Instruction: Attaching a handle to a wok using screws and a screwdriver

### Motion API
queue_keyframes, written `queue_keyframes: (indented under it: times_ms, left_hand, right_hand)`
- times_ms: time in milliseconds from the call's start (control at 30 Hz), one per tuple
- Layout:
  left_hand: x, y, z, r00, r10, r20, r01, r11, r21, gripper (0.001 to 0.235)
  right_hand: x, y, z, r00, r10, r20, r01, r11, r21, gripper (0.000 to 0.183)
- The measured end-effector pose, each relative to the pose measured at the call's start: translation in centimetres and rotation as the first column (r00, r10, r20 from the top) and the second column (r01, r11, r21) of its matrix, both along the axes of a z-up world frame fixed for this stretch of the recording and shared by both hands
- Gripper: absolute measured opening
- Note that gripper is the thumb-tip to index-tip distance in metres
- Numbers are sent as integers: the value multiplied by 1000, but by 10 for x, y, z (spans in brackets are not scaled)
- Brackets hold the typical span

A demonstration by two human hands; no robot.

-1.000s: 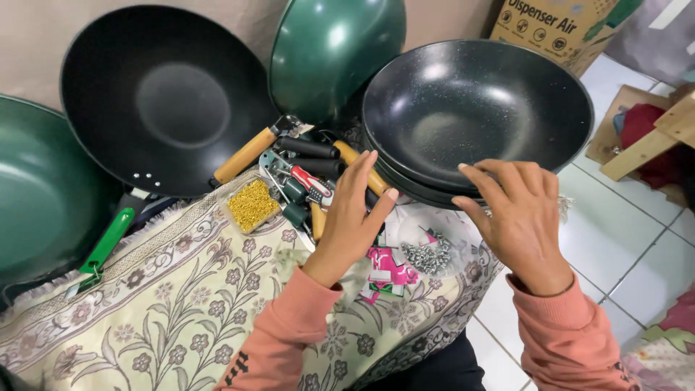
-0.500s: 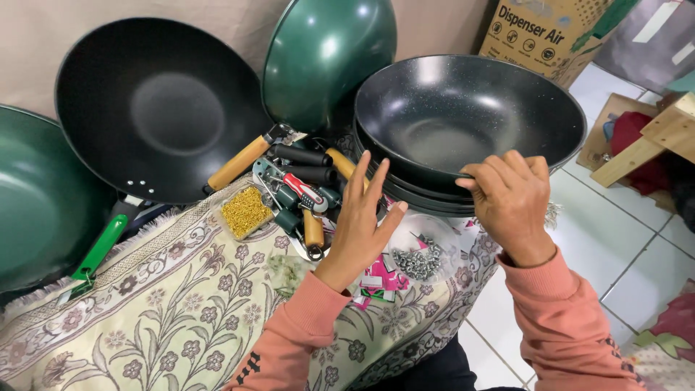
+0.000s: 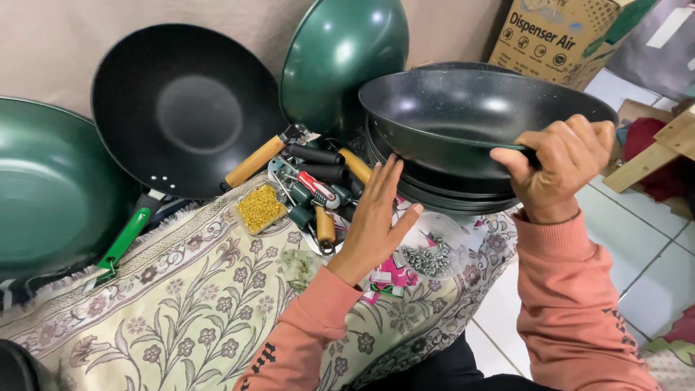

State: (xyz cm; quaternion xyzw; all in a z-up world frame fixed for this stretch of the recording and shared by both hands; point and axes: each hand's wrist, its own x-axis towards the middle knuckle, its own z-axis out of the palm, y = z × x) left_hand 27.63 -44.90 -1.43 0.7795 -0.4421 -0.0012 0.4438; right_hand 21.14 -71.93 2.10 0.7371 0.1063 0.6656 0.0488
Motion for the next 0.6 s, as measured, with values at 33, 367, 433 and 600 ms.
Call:
queue_keyframes:
  times_ms: [33, 367, 433, 600]
  left_hand:
    - [-1, 2, 1, 1000, 0, -3, 0, 1000, 3, 72]
    - [-28, 70, 34, 648, -283, -707, -212, 824, -525, 87]
    - [-36, 100, 32, 572, -367, -733, -272, 759, -592, 90]
    - [-65, 199, 3, 493, -534, -687, -427, 540, -725, 68]
  right_hand:
    - [-6, 2, 3, 1000, 0, -3, 0, 1000, 3, 56]
    - [-109, 36, 11, 958, 235, -162, -258, 955, -146, 53]
    - [-123, 54, 5, 924, 220, -312, -290, 937, -196, 59]
    - [-132, 143, -8, 879, 394, -268, -424, 904, -61, 55]
